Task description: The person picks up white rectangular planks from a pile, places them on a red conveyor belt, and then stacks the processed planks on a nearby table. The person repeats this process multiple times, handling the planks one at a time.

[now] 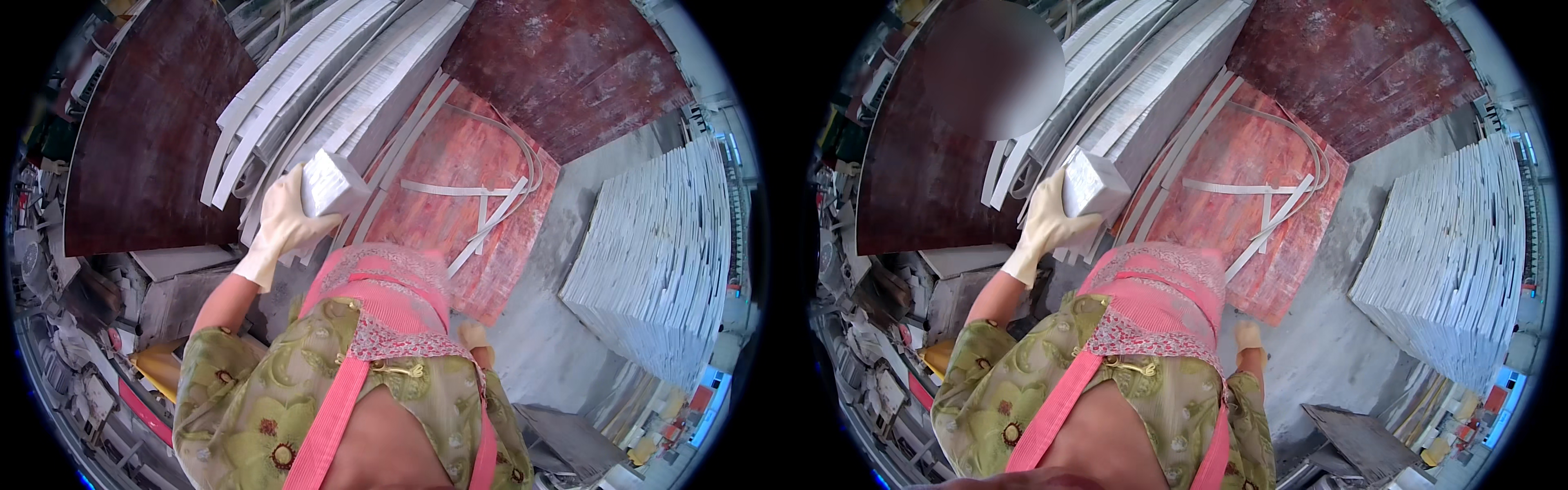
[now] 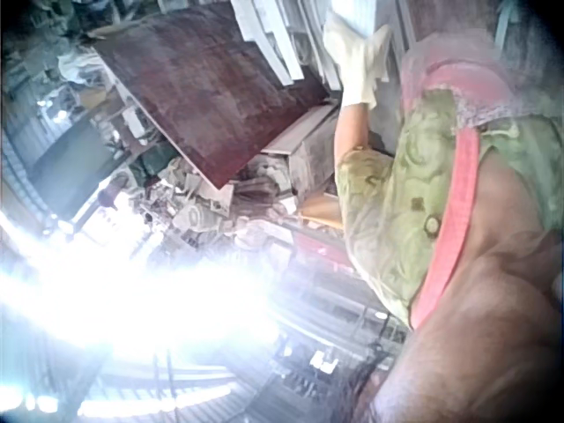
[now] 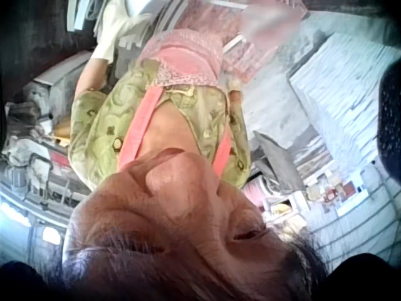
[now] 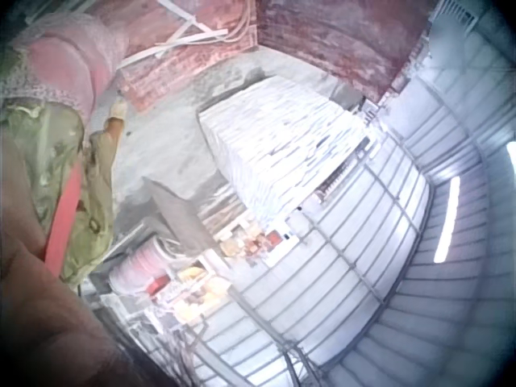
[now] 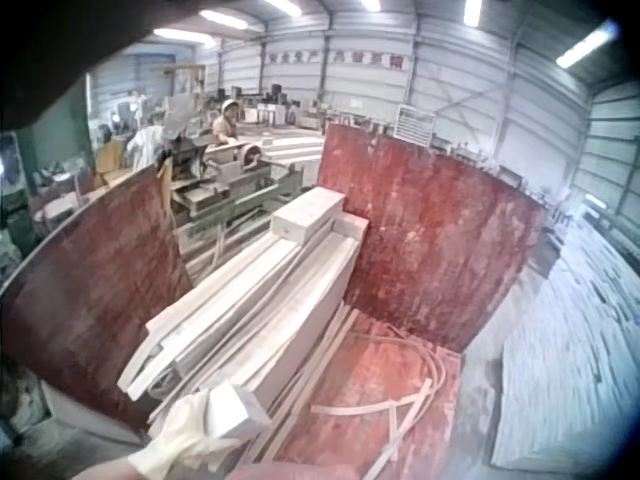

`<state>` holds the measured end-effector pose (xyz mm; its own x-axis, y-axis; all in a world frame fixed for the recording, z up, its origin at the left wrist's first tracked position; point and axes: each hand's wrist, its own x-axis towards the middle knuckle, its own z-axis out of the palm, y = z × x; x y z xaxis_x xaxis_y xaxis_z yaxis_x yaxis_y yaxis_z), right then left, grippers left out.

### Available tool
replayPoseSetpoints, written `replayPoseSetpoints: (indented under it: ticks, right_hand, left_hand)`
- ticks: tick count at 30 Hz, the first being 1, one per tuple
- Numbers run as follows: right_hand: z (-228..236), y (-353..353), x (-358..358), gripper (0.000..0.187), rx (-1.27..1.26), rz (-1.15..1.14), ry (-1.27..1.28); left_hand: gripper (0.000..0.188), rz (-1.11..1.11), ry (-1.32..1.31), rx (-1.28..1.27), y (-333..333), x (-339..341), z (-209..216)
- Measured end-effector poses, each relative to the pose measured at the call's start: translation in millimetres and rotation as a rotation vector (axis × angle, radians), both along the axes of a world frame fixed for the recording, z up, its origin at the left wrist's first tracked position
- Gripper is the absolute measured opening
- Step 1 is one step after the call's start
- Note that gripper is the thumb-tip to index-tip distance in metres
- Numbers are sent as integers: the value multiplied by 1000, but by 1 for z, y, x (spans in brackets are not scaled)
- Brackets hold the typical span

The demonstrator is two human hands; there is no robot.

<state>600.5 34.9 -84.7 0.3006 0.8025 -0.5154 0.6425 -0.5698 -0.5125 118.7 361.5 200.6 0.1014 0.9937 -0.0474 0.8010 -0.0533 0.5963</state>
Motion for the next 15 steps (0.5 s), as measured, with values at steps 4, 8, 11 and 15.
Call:
replayPoseSetpoints:
  ticks: [4, 8, 11, 15]
  right_hand:
    - [15, 53, -17, 32, -74, -177, 72]
    - [9, 97, -16, 37, -48, -38, -54]
    - [16, 147, -28, 42, -171, -34, -102]
    - [-38, 202, 1, 46, -238, 112, 3]
  left_hand:
    - [98, -39, -17, -45, 47, -8, 20]
    - [100, -13, 81, 21, 91, -13, 31]
    - [100, 0, 148, 110, 131, -19, 31]
    - [92, -40, 213, 68, 214, 4, 73]
